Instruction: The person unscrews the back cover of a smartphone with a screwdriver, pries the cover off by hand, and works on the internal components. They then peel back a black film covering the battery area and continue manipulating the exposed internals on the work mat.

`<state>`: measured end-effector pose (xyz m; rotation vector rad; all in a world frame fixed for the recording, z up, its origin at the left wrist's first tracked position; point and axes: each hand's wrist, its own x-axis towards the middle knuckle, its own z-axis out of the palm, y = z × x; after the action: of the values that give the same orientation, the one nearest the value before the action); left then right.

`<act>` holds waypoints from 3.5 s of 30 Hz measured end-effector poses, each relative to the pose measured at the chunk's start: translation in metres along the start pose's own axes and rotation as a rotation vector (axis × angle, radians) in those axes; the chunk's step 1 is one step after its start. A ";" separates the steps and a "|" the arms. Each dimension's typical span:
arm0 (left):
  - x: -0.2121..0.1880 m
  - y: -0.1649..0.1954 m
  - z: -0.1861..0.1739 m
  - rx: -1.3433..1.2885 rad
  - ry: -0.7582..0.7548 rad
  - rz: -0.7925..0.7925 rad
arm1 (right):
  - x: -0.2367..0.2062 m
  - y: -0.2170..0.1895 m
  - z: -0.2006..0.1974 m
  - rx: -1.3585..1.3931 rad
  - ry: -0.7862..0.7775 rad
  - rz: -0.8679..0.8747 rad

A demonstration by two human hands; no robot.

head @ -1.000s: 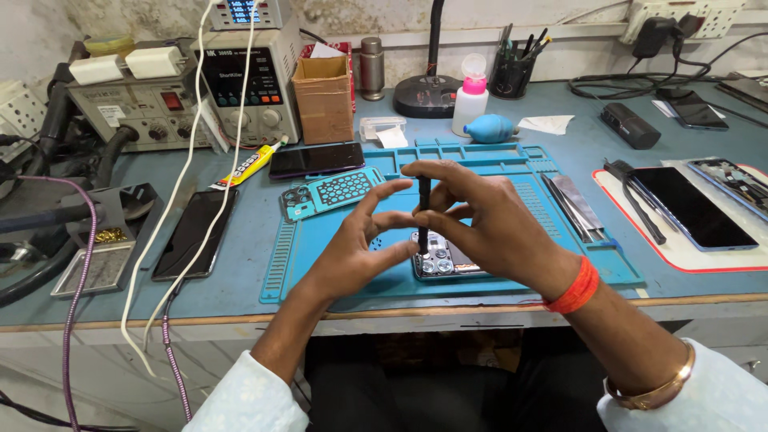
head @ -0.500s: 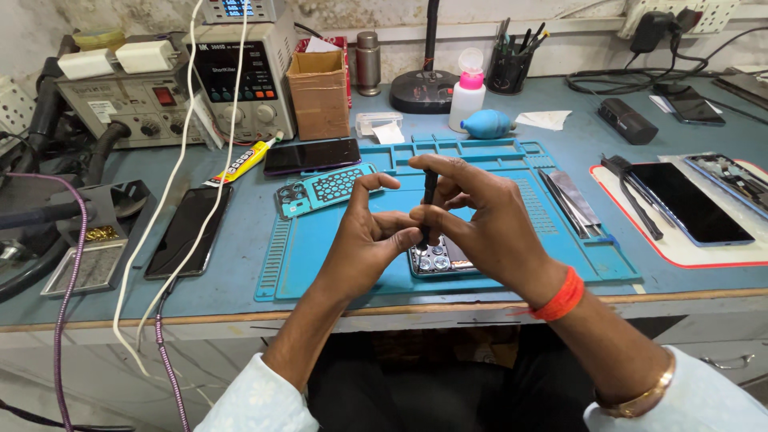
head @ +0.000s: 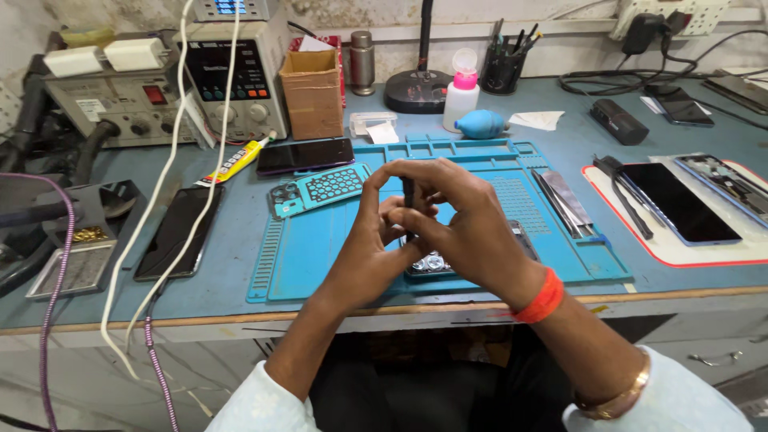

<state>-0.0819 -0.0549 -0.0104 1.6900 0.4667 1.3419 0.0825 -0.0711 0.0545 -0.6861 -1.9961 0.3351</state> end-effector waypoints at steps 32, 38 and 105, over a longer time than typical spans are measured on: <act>0.001 0.005 0.004 0.211 0.082 0.034 | 0.002 -0.003 -0.010 -0.014 -0.119 0.126; -0.003 0.004 -0.011 0.024 0.017 -0.113 | 0.004 0.007 -0.020 0.188 -0.200 0.117; 0.005 0.000 -0.006 0.098 0.072 -0.085 | -0.002 0.008 -0.012 0.021 -0.122 0.049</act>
<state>-0.0863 -0.0487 -0.0078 1.6855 0.6484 1.3405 0.0965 -0.0667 0.0551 -0.7169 -2.0907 0.4355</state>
